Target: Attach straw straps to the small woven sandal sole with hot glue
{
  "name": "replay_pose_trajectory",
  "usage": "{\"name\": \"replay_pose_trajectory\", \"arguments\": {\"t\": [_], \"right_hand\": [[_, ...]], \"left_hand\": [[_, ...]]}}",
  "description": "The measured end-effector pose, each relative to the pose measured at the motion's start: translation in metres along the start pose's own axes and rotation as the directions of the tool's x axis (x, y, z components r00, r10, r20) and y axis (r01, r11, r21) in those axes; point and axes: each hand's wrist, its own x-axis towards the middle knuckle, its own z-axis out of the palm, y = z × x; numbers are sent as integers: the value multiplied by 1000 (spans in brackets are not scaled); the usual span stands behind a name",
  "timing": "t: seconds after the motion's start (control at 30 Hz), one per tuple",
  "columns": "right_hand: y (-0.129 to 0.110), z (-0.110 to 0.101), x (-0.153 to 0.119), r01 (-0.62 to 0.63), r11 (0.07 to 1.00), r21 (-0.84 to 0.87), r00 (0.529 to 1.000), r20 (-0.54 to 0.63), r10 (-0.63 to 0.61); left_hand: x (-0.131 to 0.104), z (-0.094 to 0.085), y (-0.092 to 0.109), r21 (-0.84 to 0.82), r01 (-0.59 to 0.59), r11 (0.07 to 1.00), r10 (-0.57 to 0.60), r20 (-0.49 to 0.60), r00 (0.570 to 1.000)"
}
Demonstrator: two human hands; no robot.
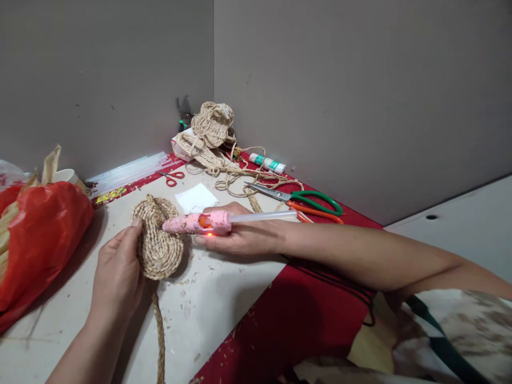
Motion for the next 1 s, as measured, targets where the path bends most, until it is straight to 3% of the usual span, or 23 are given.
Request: {"name": "replay_pose_trajectory", "arguments": {"t": [0.3, 0.8, 1.0], "right_hand": [[1, 1, -1, -54, 998, 35, 998, 12, 54], [9, 2, 0, 39, 999, -5, 996, 76, -38], [2, -1, -2, 10, 997, -78, 998, 61, -5]], "left_hand": [[-2, 2, 1, 22, 14, 1000, -14, -27, 1000], [-2, 4, 1, -6, -1, 1000, 1, -49, 999], [-3, 2, 3, 7, -9, 1000, 9, -29, 1000]]}}
